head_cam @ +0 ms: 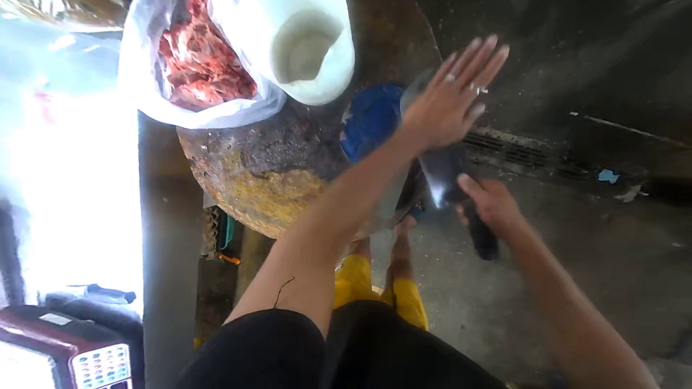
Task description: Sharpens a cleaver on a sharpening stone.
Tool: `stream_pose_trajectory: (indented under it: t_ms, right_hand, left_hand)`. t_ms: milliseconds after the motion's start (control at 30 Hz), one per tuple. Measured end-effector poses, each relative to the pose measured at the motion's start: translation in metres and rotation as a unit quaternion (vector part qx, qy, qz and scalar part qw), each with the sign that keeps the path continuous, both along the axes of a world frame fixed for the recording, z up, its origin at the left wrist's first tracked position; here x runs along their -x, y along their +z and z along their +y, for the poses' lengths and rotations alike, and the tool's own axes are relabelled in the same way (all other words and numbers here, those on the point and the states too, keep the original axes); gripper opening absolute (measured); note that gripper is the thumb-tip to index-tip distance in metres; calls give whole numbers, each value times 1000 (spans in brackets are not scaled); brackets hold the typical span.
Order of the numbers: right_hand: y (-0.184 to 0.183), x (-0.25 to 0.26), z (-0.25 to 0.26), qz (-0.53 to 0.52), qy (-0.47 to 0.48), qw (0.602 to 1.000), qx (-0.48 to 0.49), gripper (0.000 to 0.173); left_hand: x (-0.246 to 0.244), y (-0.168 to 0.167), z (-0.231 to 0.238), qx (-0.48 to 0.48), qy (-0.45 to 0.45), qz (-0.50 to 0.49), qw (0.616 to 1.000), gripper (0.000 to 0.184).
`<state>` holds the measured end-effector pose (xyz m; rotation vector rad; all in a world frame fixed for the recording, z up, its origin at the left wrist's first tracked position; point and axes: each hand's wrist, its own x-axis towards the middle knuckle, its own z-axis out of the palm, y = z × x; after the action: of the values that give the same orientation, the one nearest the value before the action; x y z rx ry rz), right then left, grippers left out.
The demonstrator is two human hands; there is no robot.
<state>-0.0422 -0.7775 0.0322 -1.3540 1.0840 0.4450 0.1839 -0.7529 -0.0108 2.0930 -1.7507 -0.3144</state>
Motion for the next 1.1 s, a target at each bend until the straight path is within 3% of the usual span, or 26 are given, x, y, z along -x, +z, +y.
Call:
stream_pose_trajectory:
  t_ms: [67, 200, 267, 333, 433, 500, 600, 700, 767, 833, 900, 1000, 1100]
  right_hand:
    - [-7, 8, 35, -8, 3, 1000, 13, 44]
    - [10, 99, 116, 96, 122, 985, -74, 50]
    - [12, 109, 124, 95, 145, 983, -66, 49]
    - [13, 71, 99, 77, 123, 989, -19, 48]
    - [-1, -29, 33, 0, 63, 996, 70, 40]
    - [-6, -78, 6, -40, 8, 994, 100, 38]
    - [-8, -81, 14, -68, -34, 990, 117, 37]
    - [-4, 13, 90, 18, 36, 995, 88, 46]
    - [9, 87, 147, 58, 59, 996, 36, 50]
    - [11, 114, 164, 54, 63, 996, 20, 45]
    - [16, 84, 136, 52, 60, 996, 33, 45]
    - [4, -24, 44, 2, 47, 994, 96, 40]
    - [-8, -95, -4, -66, -12, 989, 129, 39]
  left_hand:
    - [-1, 4, 5, 5, -1, -6, 1000, 73]
    - [108, 18, 135, -63, 79, 54, 993, 68]
    - [126, 15, 162, -71, 97, 60, 991, 62]
    - [93, 12, 133, -58, 85, 44, 994, 65]
    - [-13, 6, 35, 4, 49, 5, 999, 75]
    - [-70, 13, -15, -27, 57, -6, 998, 71]
    - [-82, 20, -31, -59, 89, -2, 994, 66]
    - [4, 20, 51, 16, 70, 38, 997, 78]
    - [86, 20, 127, -15, 64, 84, 994, 75]
    - [121, 14, 160, -25, 69, 98, 992, 67]
    - [98, 10, 135, -22, 65, 81, 994, 66]
    - [-5, 5, 33, 14, 59, 26, 998, 70]
    - [-87, 18, -38, -73, 102, -3, 992, 63]
